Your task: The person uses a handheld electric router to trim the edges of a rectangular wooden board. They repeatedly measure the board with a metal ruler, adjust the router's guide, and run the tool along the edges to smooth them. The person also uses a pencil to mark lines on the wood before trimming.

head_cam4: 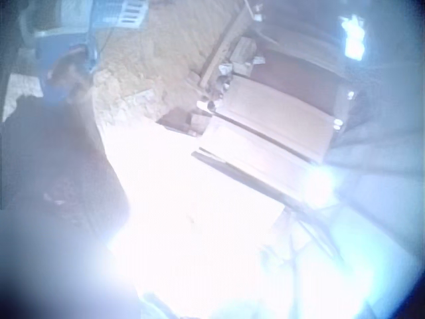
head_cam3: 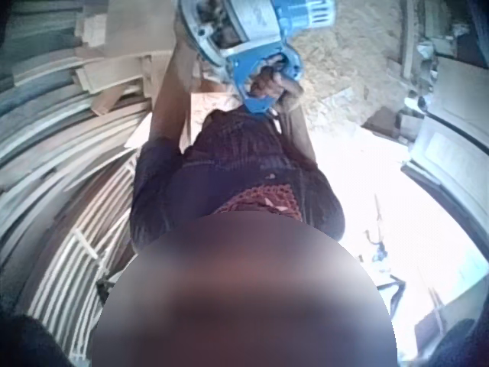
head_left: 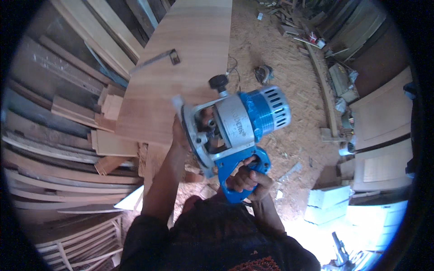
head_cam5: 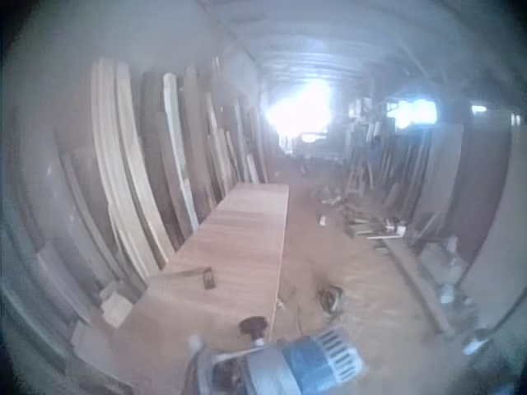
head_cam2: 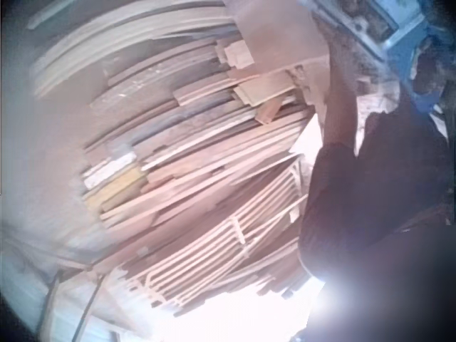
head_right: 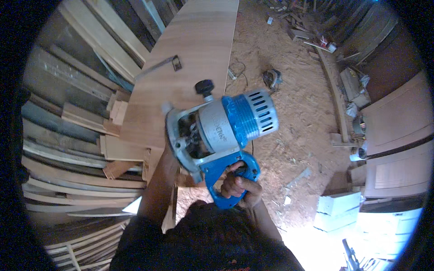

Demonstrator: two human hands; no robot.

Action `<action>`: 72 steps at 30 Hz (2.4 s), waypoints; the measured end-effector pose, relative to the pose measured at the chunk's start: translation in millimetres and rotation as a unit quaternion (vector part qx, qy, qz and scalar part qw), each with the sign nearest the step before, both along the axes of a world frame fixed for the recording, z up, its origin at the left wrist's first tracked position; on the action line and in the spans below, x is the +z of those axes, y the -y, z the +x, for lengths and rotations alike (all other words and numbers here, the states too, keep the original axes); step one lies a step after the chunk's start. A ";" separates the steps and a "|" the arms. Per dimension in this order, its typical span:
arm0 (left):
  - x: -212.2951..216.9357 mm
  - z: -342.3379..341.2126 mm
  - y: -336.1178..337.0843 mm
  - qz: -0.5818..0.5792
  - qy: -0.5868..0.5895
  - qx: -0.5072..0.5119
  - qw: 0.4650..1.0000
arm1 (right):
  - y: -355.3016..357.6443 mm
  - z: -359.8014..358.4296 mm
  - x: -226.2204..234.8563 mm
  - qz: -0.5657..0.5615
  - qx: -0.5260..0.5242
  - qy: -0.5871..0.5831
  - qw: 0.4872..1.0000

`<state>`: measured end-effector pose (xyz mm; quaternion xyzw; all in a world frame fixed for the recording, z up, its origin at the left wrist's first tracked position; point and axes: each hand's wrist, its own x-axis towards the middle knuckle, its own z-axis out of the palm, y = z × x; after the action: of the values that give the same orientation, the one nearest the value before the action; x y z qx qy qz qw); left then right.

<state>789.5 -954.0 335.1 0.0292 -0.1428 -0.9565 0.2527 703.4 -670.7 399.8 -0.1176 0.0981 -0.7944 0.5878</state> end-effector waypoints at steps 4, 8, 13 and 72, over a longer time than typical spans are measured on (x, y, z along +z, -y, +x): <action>-40.1 43.9 31.7 -0.331 0.336 0.238 0.849 | -43.1 52.2 15.5 0.283 -0.217 -0.354 0.865; -62.3 98.6 97.8 -0.586 0.553 0.191 0.561 | -56.0 82.9 12.2 0.426 -0.256 -0.435 0.750; -101.1 93.1 103.4 -0.700 0.621 0.167 0.309 | -54.7 105.4 -3.9 0.492 -0.267 -0.421 0.714; -84.0 88.3 77.5 -0.709 0.642 0.158 0.246 | 12.2 145.7 -85.5 0.509 -0.260 -0.476 0.669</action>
<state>877.8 -1031.5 251.1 0.4644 -0.8709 -0.0751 0.1419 849.1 -682.9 314.4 -0.1317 0.7801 -0.5780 0.2000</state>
